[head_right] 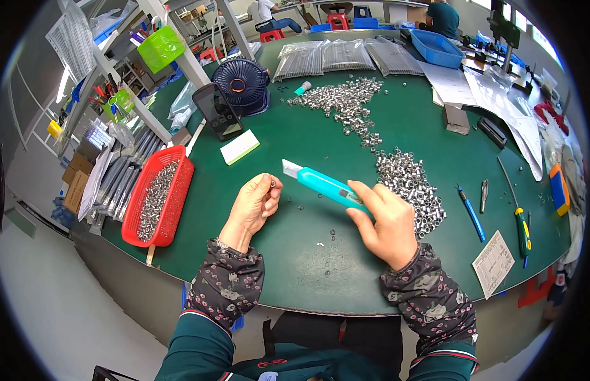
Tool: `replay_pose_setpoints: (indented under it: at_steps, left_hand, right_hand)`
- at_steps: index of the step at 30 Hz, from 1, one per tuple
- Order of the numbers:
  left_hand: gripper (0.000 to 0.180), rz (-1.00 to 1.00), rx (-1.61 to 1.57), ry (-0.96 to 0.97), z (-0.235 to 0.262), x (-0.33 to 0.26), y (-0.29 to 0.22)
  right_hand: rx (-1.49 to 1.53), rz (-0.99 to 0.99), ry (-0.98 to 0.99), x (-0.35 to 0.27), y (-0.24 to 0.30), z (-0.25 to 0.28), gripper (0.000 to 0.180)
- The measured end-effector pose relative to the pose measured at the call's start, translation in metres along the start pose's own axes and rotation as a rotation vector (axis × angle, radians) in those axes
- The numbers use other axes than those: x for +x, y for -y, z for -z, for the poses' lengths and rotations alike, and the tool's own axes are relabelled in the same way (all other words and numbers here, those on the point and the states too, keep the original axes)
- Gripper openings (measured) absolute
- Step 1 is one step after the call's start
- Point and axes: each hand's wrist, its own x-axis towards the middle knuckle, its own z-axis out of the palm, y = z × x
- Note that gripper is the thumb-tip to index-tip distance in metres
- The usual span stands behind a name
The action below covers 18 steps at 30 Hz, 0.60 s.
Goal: The person is manually cleaning or deburring small metal hardware components using a utility knife at an industrial workbench.
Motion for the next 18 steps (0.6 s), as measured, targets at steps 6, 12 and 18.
replay_pose_setpoints:
  at_steps: [6,12,18]
  left_hand:
    - [0.022,-0.077,0.090,-0.075,-0.0082,-0.0007,-0.0036]
    - [0.018,-0.114,-0.004,-0.056,-0.0008,0.0020,0.0008]
    - [0.019,-0.083,-0.020,-0.054,-0.0040,0.0005,-0.0009]
  right_hand:
    - [0.025,-0.025,0.060,-0.0022,-0.0027,-0.0046,0.031]
    - [0.125,-0.082,0.139,-0.0033,-0.0051,-0.0068,0.028]
    - [0.204,-0.143,0.202,-0.0026,-0.0064,-0.0077,0.027]
